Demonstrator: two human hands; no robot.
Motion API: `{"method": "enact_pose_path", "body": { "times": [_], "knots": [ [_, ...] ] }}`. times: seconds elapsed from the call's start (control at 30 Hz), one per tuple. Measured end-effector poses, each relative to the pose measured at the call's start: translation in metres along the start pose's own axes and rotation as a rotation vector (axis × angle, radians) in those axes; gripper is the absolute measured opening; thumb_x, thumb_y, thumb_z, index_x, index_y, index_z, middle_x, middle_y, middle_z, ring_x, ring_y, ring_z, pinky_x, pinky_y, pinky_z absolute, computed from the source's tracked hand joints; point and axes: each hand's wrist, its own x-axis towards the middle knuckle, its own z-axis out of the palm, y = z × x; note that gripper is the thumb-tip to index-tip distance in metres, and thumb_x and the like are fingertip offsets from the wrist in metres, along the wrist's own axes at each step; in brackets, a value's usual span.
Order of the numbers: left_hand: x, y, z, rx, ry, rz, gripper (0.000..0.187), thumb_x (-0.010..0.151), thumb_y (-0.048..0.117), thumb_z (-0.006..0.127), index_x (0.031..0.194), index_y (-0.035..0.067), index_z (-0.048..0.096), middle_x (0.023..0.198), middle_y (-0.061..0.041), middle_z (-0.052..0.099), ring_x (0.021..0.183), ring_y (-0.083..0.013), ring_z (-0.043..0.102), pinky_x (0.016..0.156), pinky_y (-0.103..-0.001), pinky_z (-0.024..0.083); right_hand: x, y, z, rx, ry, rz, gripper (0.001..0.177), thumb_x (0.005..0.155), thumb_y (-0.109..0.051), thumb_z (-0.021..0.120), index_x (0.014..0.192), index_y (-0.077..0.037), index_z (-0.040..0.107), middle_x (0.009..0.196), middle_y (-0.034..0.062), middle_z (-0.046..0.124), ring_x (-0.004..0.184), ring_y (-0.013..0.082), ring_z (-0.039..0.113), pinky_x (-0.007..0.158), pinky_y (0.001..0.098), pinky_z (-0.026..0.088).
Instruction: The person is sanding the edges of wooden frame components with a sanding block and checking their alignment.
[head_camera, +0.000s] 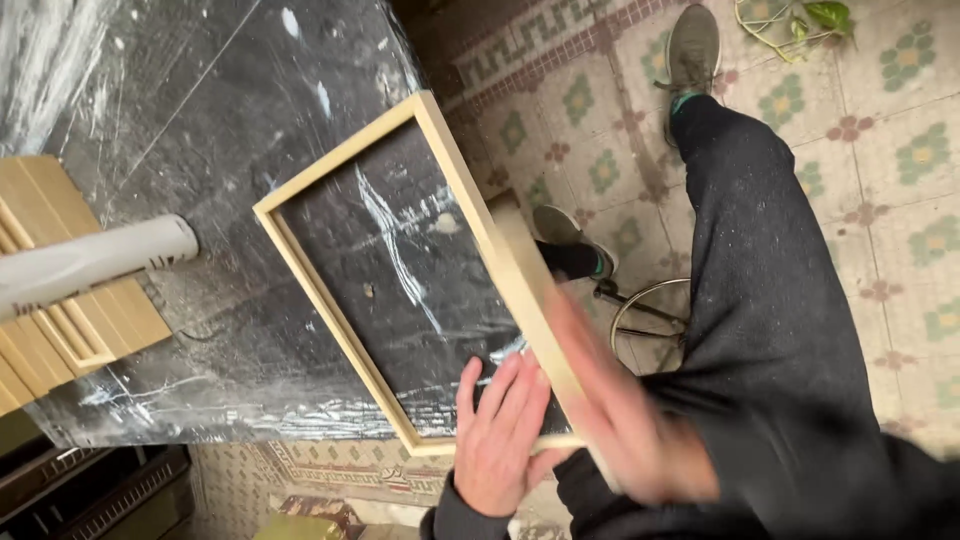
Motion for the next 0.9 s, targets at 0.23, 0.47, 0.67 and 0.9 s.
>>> {"method": "enact_pose_path", "body": {
  "times": [0.23, 0.47, 0.67, 0.9],
  "knots": [
    [0.013, 0.0, -0.01, 0.011, -0.049, -0.03, 0.084, 0.083, 0.044, 0.073, 0.147, -0.005, 0.048, 0.154, -0.021, 0.051, 0.146, -0.0385, 0.046, 0.123, -0.065, 0.027, 0.104, 0.027, -0.007, 0.217, 0.034, -0.166, 0.051, 0.12, -0.01, 0.045, 0.166, 0.0, 0.025, 0.176, 0.0143, 0.025, 0.159, 0.0224, 0.021, 0.134, 0.034, 0.017],
    [0.015, 0.004, -0.011, -0.029, 0.009, -0.028, 0.088, 0.081, 0.042, 0.079, 0.148, -0.005, 0.046, 0.153, -0.022, 0.049, 0.145, -0.0387, 0.043, 0.119, -0.065, 0.026, 0.078, 0.01, -0.006, 0.073, -0.008, -0.143, 0.056, 0.115, -0.01, 0.042, 0.167, 0.002, 0.023, 0.178, 0.0161, 0.02, 0.164, 0.0245, 0.015, 0.139, 0.0381, 0.013],
    [0.012, 0.007, -0.014, -0.047, -0.017, -0.029, 0.091, 0.074, 0.038, 0.077, 0.149, -0.002, 0.044, 0.155, -0.02, 0.048, 0.146, -0.0374, 0.044, 0.123, -0.065, 0.025, 0.091, 0.016, -0.006, 0.012, -0.008, 0.005, 0.062, 0.11, -0.009, 0.041, 0.167, 0.002, 0.018, 0.179, 0.0158, 0.014, 0.166, 0.0262, 0.009, 0.138, 0.04, 0.008],
    [0.027, 0.0, -0.013, -0.074, 0.067, -0.047, 0.089, 0.082, 0.038, 0.079, 0.153, 0.0, 0.042, 0.159, -0.016, 0.044, 0.15, -0.0329, 0.041, 0.124, -0.061, 0.023, -0.047, 0.019, -0.01, 0.002, -0.069, 0.045, 0.072, 0.104, -0.01, 0.042, 0.168, 0.002, 0.009, 0.18, 0.013, 0.004, 0.169, 0.0268, 0.002, 0.138, 0.0402, 0.004]
  ]
}}
